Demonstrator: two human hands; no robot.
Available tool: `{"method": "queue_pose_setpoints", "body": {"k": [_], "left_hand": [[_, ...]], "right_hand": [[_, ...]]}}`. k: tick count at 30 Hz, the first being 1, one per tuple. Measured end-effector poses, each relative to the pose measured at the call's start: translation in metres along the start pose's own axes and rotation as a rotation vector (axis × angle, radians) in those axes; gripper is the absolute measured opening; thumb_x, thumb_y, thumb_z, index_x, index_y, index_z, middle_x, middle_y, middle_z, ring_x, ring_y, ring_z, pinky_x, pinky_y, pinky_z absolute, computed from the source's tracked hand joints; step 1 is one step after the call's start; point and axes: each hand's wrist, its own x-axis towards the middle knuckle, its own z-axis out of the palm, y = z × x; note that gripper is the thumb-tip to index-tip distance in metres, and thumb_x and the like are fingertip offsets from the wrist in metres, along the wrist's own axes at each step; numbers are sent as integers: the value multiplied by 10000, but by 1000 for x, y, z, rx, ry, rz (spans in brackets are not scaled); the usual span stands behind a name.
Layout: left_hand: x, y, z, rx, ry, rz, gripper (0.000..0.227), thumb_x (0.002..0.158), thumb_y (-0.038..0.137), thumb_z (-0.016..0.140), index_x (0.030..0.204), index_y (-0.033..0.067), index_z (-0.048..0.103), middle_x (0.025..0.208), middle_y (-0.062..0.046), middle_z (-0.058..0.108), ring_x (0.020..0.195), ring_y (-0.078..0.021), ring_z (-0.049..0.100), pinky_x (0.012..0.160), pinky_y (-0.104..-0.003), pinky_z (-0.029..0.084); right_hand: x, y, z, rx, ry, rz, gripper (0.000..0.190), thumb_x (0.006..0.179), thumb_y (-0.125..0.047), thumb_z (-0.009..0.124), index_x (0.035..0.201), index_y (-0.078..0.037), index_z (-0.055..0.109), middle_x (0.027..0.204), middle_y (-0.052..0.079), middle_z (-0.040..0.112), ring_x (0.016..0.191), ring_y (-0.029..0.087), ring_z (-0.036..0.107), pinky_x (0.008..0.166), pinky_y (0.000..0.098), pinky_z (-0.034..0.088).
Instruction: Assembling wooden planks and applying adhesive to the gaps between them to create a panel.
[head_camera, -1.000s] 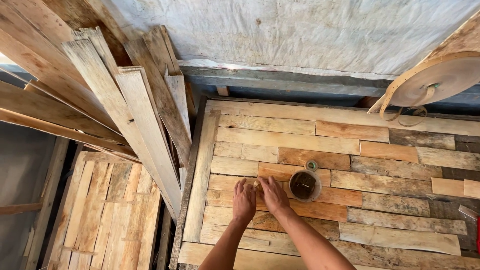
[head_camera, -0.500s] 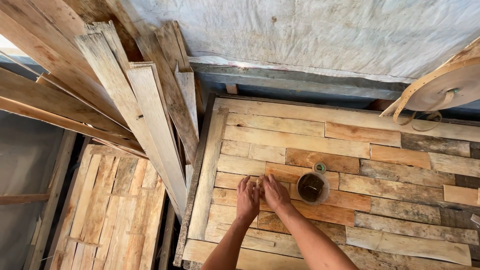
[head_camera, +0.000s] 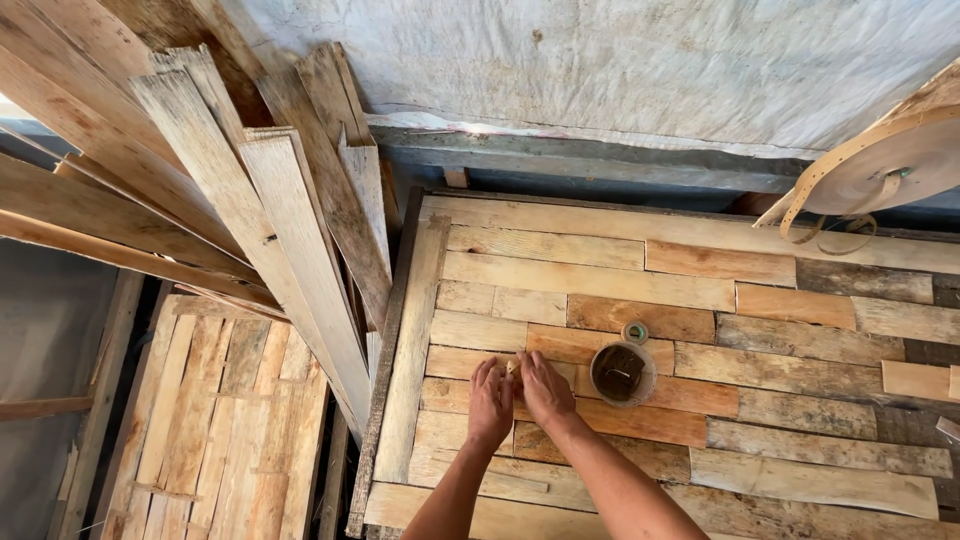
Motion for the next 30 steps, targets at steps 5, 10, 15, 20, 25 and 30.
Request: {"method": "queue_pose_setpoints", "body": {"k": [5,10,15,20,25,30], "left_hand": [[1,-7,7,28,15,9,331,1049,232,504,1163,-48,639,1451,-248,538,1435,-410,385,1179,-507,327],[2,13,1,113,-5,-41,322,1063,252,492,1091,-21,660,1425,-222,579,1448,-389,398,1192,-504,337],[-3,29,2,66,-118,111,312,1058,266,480,1132,15,649,1486,-173,553,1466,-374,373,1184,-503,294],[0,32,8,197,-216,118,351,1065,310,426,1155,53,647,1545,-102,506,1495,-350,316,1197,-501,202],[4,37,7,262,-308,74,379,1070,348,397,1169,78,644,1586,-75,456,1515,-336,276,1193,-507,184],[8,39,10,317,-354,30,369,1070,356,395,1147,103,652,1592,-52,455,1519,-313,266,1188,-524,189]], "right_hand": [[0,16,20,88,140,-80,585,925,98,552,1479,-64,458,1388,129,554,1060,254,666,786,347,651],[-29,28,5,119,266,-42,468,950,-112,664,1399,-73,536,1311,115,607,1164,266,631,984,407,581],[-58,26,-19,135,323,-8,476,917,-120,684,1368,-39,554,1319,121,560,1238,295,561,1033,421,512],[-55,24,-15,113,276,23,586,898,-125,689,1432,6,484,1331,135,497,1231,303,529,1028,414,499],[-58,18,-24,81,246,33,639,890,-152,703,1460,-4,453,1354,127,471,1240,303,507,1056,405,488],[-57,14,-29,99,152,90,677,910,-155,689,1498,11,396,1384,122,449,1247,289,494,1077,392,475]]}}
